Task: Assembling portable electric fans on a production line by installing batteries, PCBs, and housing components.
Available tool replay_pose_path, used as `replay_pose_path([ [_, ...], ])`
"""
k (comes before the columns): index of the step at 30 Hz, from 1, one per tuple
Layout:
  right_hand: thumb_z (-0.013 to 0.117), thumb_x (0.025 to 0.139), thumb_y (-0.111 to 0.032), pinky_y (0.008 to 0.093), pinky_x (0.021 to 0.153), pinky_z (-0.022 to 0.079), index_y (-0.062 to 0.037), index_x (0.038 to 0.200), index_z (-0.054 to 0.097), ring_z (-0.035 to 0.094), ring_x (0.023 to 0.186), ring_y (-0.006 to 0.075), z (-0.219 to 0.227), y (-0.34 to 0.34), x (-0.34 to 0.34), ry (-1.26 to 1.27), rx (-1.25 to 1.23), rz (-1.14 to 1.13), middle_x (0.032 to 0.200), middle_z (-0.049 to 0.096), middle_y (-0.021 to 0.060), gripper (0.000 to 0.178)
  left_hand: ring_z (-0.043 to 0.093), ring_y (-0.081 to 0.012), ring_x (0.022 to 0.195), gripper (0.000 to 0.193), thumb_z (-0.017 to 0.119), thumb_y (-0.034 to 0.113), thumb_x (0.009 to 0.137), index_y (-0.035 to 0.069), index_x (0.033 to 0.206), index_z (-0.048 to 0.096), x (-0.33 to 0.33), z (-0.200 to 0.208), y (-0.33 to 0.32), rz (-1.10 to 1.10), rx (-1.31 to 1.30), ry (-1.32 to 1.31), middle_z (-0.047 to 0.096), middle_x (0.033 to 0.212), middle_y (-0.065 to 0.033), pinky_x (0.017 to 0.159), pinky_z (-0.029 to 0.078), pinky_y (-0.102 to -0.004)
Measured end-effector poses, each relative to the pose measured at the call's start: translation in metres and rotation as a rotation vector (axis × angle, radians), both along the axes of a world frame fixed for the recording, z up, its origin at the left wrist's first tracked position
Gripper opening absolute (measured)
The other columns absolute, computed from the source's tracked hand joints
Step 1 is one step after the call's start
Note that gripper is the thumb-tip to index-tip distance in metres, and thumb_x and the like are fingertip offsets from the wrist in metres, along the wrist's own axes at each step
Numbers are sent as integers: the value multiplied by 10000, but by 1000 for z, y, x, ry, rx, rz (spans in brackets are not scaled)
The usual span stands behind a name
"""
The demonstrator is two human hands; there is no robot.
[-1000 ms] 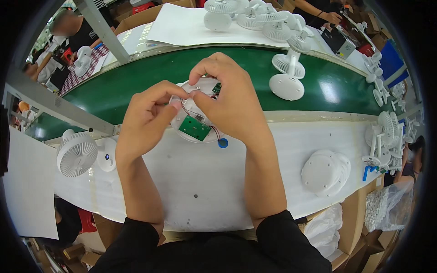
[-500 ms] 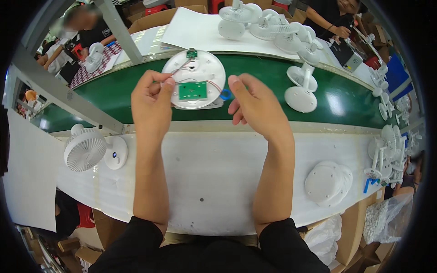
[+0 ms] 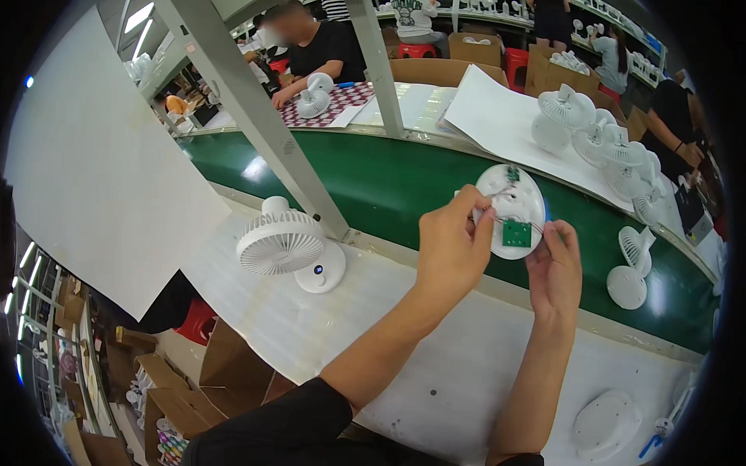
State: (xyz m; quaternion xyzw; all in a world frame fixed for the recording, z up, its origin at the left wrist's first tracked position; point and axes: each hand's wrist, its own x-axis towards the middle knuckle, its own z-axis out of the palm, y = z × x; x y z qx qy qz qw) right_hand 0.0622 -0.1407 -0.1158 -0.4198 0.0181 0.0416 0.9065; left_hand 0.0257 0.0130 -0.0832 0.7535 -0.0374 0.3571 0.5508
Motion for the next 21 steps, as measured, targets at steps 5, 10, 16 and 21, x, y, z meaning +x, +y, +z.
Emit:
replay_pose_path([
  [5,618,960,-107,236,796,473,-43,1115,579,583,887,117,-5,5,4,-267,-341,-482,1030,619,69,172,417,-110,493,55,616,-46,837,-8,867,590,2,2,-8,18,53,-36,538,602,-47,463,349,-259],
  [10,634,948,-99,237,798,464,-16,1196,588,584,879,135,30,-1,-14,-427,-505,-437,1052,631,78,265,420,-116,507,72,617,-54,825,-4,876,607,2,-1,-3,-97,-61,11,544,628,-43,478,356,-259],
  [16,655,873,-34,238,781,495,11,1104,645,597,854,139,43,4,-17,-544,-612,-261,1004,677,93,236,484,-94,633,179,593,-83,799,21,939,632,8,-2,10,-93,25,26,601,775,-27,570,413,-224],
  [21,653,822,9,213,708,455,-14,972,681,556,771,115,60,8,-32,-511,-797,-316,896,662,62,154,523,-94,657,65,588,-25,876,-13,929,623,-10,21,10,-250,-210,111,638,801,-70,585,444,-214],
])
